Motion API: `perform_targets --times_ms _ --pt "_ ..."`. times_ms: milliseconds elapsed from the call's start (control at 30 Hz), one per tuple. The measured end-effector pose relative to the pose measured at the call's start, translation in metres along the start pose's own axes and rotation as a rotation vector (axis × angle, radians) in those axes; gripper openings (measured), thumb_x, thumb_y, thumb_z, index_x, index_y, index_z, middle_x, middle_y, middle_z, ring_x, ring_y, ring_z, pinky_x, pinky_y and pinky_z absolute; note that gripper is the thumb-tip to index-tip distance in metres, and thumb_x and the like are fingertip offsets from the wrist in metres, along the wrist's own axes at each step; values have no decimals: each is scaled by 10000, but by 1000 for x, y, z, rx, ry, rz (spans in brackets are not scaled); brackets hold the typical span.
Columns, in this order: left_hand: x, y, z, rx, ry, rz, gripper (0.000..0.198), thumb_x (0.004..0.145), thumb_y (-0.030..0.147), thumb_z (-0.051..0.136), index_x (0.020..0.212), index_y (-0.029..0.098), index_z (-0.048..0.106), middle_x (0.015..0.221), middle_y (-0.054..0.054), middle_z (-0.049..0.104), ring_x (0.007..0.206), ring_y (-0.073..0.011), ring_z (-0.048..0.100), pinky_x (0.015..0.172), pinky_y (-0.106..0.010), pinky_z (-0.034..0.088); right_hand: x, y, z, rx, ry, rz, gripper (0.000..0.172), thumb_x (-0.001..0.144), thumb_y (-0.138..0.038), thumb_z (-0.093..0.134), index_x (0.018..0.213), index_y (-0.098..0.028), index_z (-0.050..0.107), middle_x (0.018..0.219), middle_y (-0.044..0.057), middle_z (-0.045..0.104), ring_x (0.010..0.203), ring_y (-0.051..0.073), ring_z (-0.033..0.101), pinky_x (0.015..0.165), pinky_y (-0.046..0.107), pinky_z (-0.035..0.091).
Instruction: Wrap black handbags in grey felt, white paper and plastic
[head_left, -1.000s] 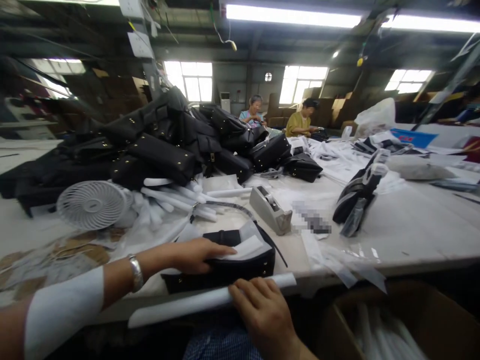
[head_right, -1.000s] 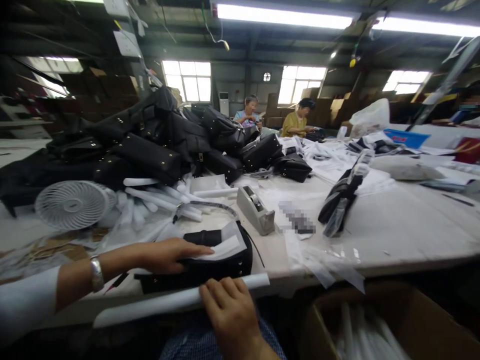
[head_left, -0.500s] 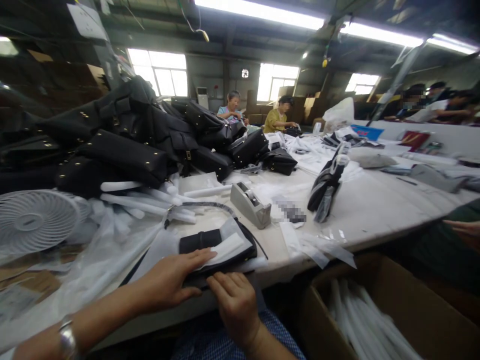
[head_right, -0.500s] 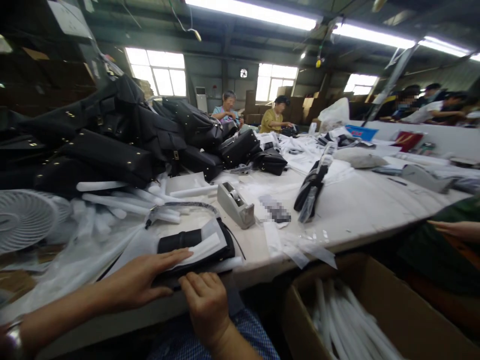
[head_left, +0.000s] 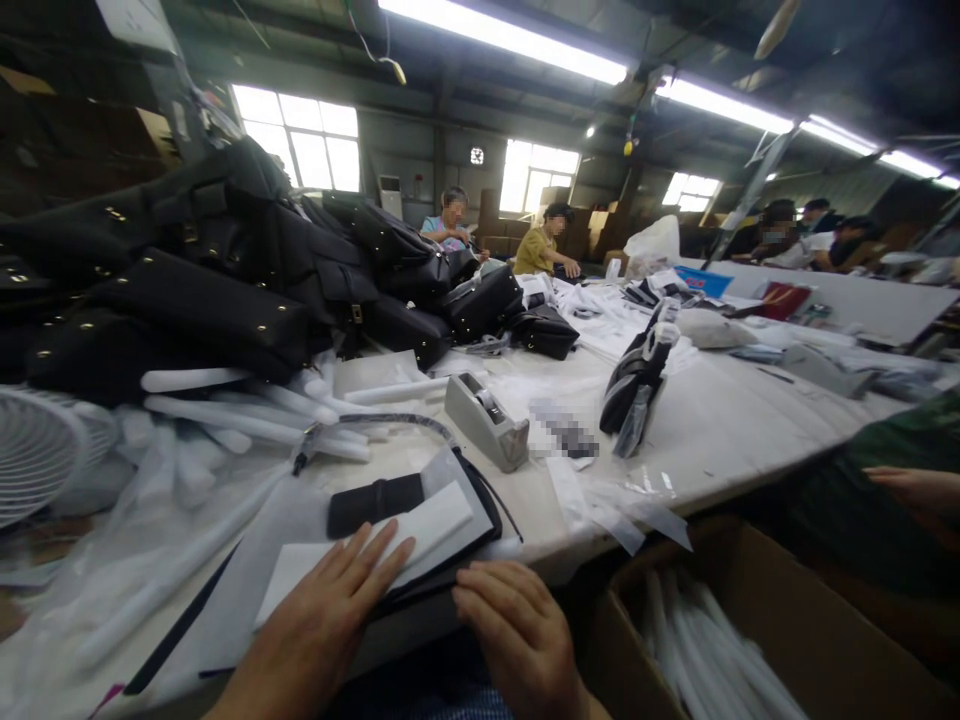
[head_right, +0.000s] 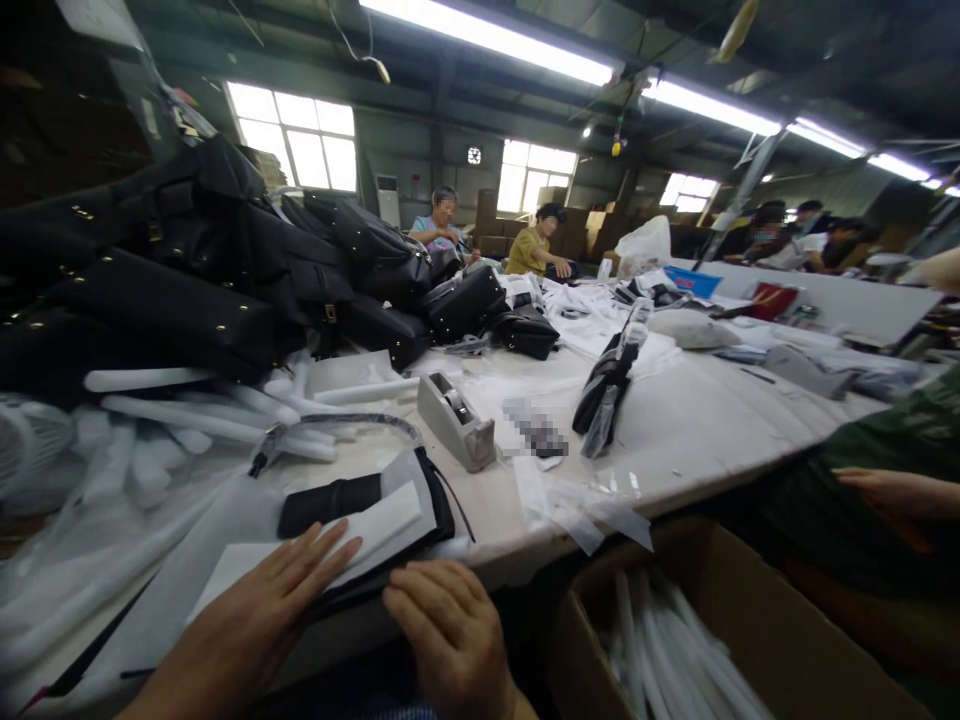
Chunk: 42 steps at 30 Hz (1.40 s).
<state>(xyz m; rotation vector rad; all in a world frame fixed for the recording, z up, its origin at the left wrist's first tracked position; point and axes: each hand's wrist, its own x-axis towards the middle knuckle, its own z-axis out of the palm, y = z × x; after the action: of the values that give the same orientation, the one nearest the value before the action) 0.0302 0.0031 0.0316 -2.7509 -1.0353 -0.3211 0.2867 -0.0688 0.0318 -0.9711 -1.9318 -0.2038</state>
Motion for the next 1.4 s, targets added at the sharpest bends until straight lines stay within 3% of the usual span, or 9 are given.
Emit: perform_targets --times_ms 133,267,433,633,767,867,1000,1133,1400 --pt "0 0 1 -13 12 -8 873 779 -52 376 1537 337 183 1554 -10 371 1360 -256 449 1054 -414 480 14 19 -28 -37 -52 37 406 911 -116 620 1289 -261 594 1160 71 723 1090 229 672 998 412 534" --pt "0 -3 2 4 6 1 850 803 -29 383 1542 325 159 1566 -30 345 1362 -269 444 1044 -428 489 -25 27 -36 80 -59 387 242 942 -189 580 1159 -270 648 963 48 754 804 192 743 742 262 622" --pt "-1 -4 5 57 -7 26 837 810 -33 370 1526 368 204 1570 -23 343 1354 -282 455 1013 -437 513 -97 20 -3 29 -82 587 414 881 -406 643 1264 -254 600 1106 120 738 925 301 740 729 366 644" --pt "-2 -2 8 121 29 43 841 793 -44 365 1519 362 235 1595 -15 294 1378 -275 426 1020 -410 501 -96 4 20 390 -353 1008 295 945 -422 559 994 -157 678 806 60 757 751 217 742 690 246 592" --pt "-3 1 7 168 5 16 844 807 -43 382 1518 381 221 1604 -10 274 1393 -266 405 1037 -385 478 -74 9 -15 264 -404 671 246 930 -390 605 1030 -188 703 861 50 778 740 203 754 645 206 597" --pt "-3 2 7 168 7 15 833 817 -42 372 1518 380 220 1603 -12 280 1389 -257 412 1047 -382 464 -33 17 -43 -114 -196 181 336 910 -252 660 1235 -169 641 1063 88 760 944 205 737 870 240 585" --pt "-2 -2 9 174 45 59 764 842 30 401 1518 352 248 1598 -28 294 1374 -278 430 1025 -393 471 29 27 -44 -231 -295 -251 433 943 -160 605 1372 -170 547 1366 60 606 1338 249 491 1187 444 315" --pt "-1 -5 11 213 94 107 716 856 83 407 1510 346 280 1569 -28 358 1346 -270 462 983 -361 479 37 47 -16 -214 -425 -289 409 1009 -106 427 1408 -149 507 1450 48 522 1387 229 423 1175 414 353" --pt "13 22 -1 273 189 85 600 833 51 342 1406 170 474 1479 -97 485 1401 -280 374 1151 -535 223 12 63 0 -103 -344 -222 350 1017 -125 428 1326 -144 592 1331 40 634 1231 205 592 1089 368 482"
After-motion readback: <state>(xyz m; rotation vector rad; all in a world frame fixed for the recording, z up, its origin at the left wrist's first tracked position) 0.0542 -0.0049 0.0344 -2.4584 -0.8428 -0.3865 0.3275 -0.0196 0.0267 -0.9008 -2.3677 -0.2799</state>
